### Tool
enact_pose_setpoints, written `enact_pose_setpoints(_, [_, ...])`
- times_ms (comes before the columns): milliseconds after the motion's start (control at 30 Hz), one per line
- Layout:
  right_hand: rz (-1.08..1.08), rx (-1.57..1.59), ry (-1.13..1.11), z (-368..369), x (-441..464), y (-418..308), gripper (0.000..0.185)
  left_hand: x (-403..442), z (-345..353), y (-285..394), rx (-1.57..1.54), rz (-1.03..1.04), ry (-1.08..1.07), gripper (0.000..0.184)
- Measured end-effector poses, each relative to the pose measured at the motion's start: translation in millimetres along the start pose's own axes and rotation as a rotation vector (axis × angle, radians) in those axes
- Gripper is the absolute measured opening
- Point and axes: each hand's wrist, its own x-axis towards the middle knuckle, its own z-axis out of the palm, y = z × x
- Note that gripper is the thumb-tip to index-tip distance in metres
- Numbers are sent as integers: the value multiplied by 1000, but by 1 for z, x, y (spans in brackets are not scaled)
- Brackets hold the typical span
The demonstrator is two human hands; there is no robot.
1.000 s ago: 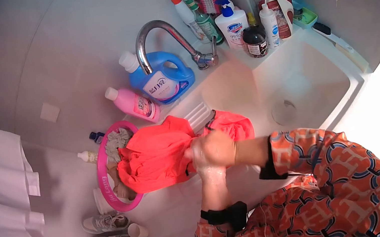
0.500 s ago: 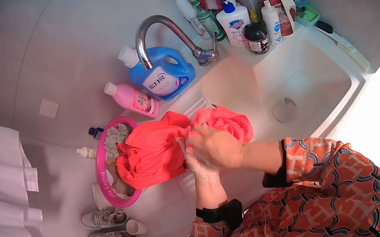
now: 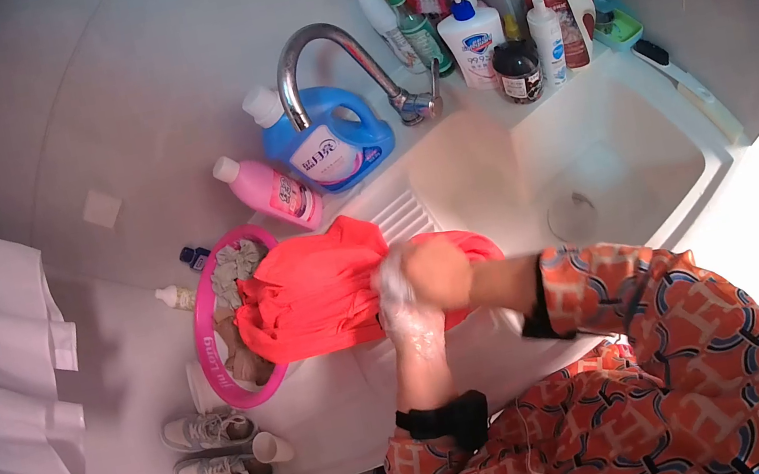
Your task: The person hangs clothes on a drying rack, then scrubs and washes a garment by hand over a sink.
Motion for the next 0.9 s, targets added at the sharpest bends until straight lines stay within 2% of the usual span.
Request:
enact_pose_setpoints(33, [122, 11, -70, -12, 12, 7, 34, -21, 54, 25, 21, -129, -40, 35])
enact_pose_setpoints(67, [237, 19, -137, -18, 20, 9, 33, -18, 52, 24, 4, -93, -115, 32])
enact_pose_setpoints(133, [46, -15, 39, -4, 7, -8, 32, -4, 20, 18, -8, -31, -253, 30])
enact_pose_setpoints(200, [-178, -17, 187, 1, -5, -23, 33, 28, -32, 3, -63, 11, -528, 30])
enact_pose_setpoints(233, [-5, -57, -54, -9, -2, -17, 32, 19, -21, 4, -20, -10, -278, 30])
enact_pose_setpoints(267, [76, -39, -111, -17, 5, -8, 30, 7, -4, 8, 21, -32, -27, 31])
enact_pose_setpoints(333, [235, -15, -216, -34, 21, 12, 25, -25, 60, 40, 81, -145, 86, 38])
enact_pose_setpoints(367, [254, 23, -208, -38, 24, 13, 27, -27, 71, 50, 109, -89, 37, 41])
enact_pose_setpoints(400, [229, 245, -103, -38, 28, 17, 34, -27, 76, 61, 137, -27, -3, 44])
enact_pose_setpoints(433, [203, 473, -1, -35, 30, 18, 41, -22, 75, 75, 72, -58, -260, 52])
enact_pose_setpoints(467, [107, 513, 99, -40, 32, 8, 39, -28, 102, 86, 180, 75, -157, 56])
enact_pose_setpoints(500, [12, 551, 199, -54, 33, -7, 37, -21, 111, 92, 212, 110, -124, 57])
enact_pose_setpoints(567, [-16, 625, 229, -58, 34, -14, 33, -14, 114, 95, 223, 125, -101, 60])
enact_pose_setpoints(633, [123, 692, 105, -54, 38, -7, 30, -10, 111, 86, 195, 79, -133, 62])
enact_pose_setpoints(733, [109, 520, -179, -61, 27, -6, 31, -23, 101, 72, 50, -136, -7, 69])
enact_pose_setpoints(767, [78, 280, -207, -40, 15, -7, 27, -16, 79, 74, 45, -176, 77, 77])
enact_pose_setpoints(800, [-70, 266, -69, -40, 4, -16, 22, -9, 54, 73, -71, -232, 36, 78])
enact_pose_setpoints(900, [-108, 139, -186, -51, -12, -40, 25, -5, 23, 75, -67, -233, -58, 69])
